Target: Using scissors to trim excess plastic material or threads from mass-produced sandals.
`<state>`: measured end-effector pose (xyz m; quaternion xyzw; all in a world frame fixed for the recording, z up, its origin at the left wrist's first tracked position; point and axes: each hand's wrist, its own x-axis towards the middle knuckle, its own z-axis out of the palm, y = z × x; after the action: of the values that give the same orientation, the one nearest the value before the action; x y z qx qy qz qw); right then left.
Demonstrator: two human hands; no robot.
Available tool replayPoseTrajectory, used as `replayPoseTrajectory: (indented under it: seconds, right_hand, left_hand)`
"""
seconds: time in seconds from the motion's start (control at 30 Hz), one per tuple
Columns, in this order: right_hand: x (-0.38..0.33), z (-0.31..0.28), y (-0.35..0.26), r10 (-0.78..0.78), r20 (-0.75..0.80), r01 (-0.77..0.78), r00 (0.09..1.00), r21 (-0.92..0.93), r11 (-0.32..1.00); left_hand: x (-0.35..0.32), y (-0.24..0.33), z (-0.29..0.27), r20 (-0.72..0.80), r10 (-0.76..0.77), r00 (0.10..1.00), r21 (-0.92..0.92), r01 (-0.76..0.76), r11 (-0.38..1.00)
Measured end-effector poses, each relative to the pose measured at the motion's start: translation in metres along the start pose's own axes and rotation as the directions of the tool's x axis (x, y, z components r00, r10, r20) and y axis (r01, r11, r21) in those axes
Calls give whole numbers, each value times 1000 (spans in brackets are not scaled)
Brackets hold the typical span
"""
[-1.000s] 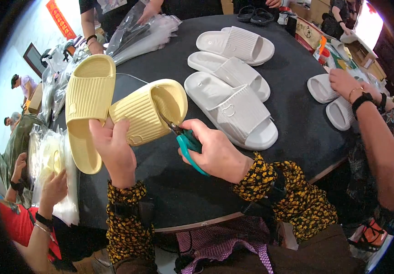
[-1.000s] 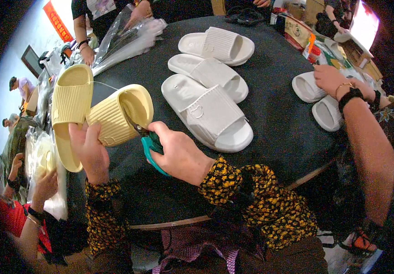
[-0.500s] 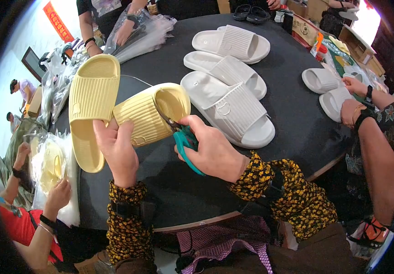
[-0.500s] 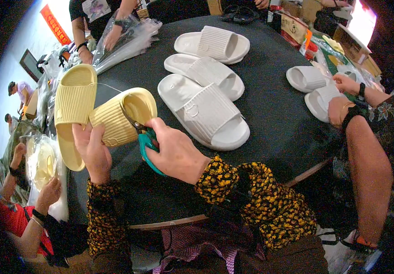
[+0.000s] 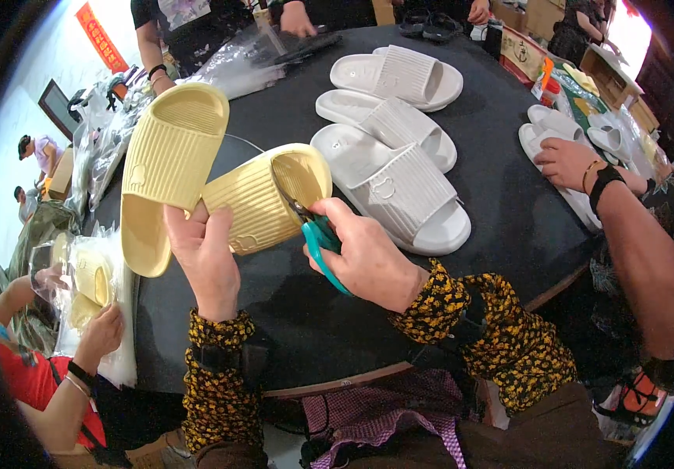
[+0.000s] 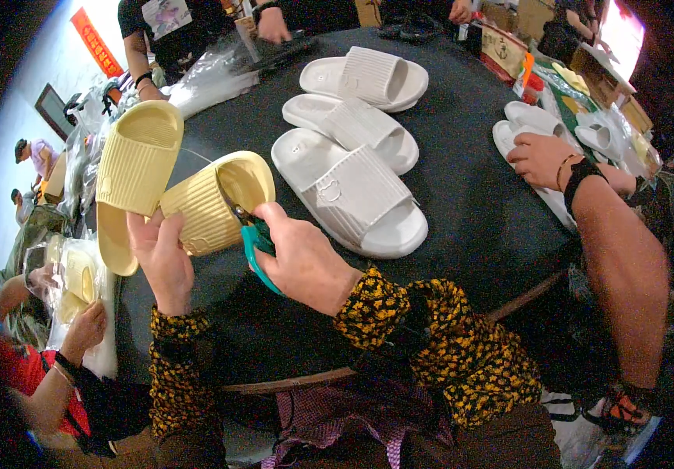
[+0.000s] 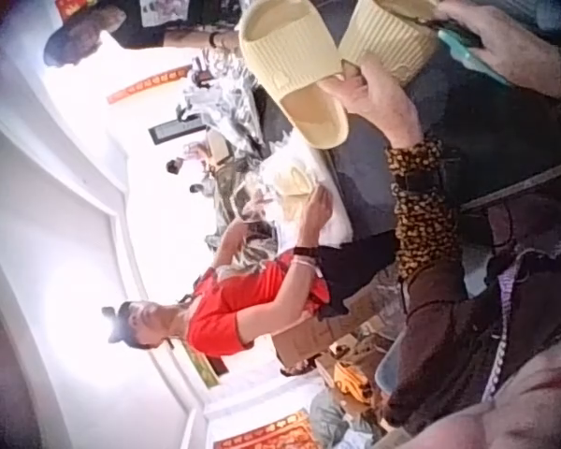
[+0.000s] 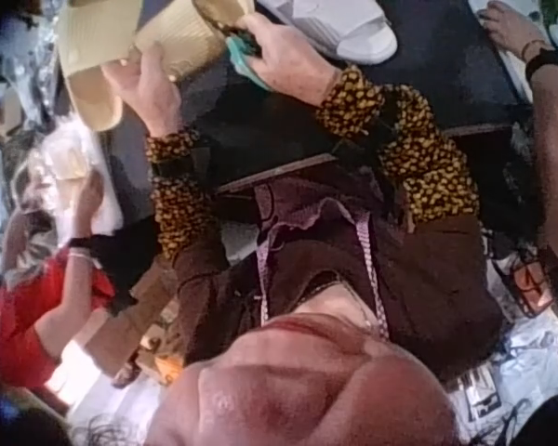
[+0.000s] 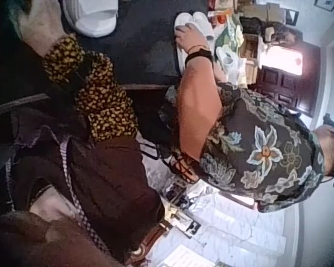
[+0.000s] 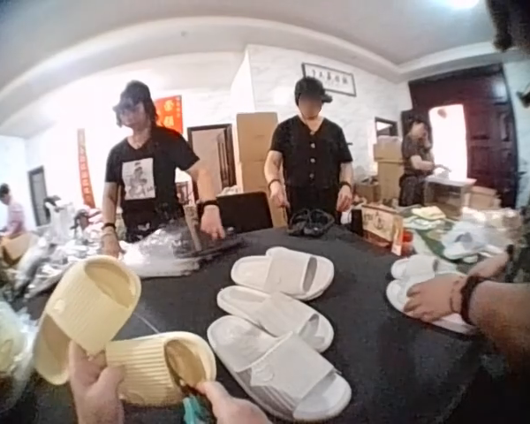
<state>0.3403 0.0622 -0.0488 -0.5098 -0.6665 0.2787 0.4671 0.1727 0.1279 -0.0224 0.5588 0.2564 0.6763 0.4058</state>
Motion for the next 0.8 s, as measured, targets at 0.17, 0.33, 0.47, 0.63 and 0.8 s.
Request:
replayPoseTrajectory:
  seconds: [0.17,0.33,0.47,0.63,0.8]
  right_hand:
    - [-1,-1,0,-15,-14,15,1000,-20,1000]
    - [0,-1,-4,-59,-56,60,997,26,998]
    - [-1,-6,-14,-122,-115,115,986,-66,991]
    - [0,-7,-10,-34,-98,34,995,0,999]
    - [0,-8,-8,-100,-128,89,987,-83,993]
  left_hand:
    - [-1,-8,-3,-4,-9,1000,34,9,999]
    - [-1,-9,-7,-18,-50,999,23,50,998]
    - [1,-11,-6,-3,-66,998,86,66,994]
    - [-2,-11,2,-26,-79,997,114,81,990]
    - [-3,-6,-6,89,-174,981,94,165,982]
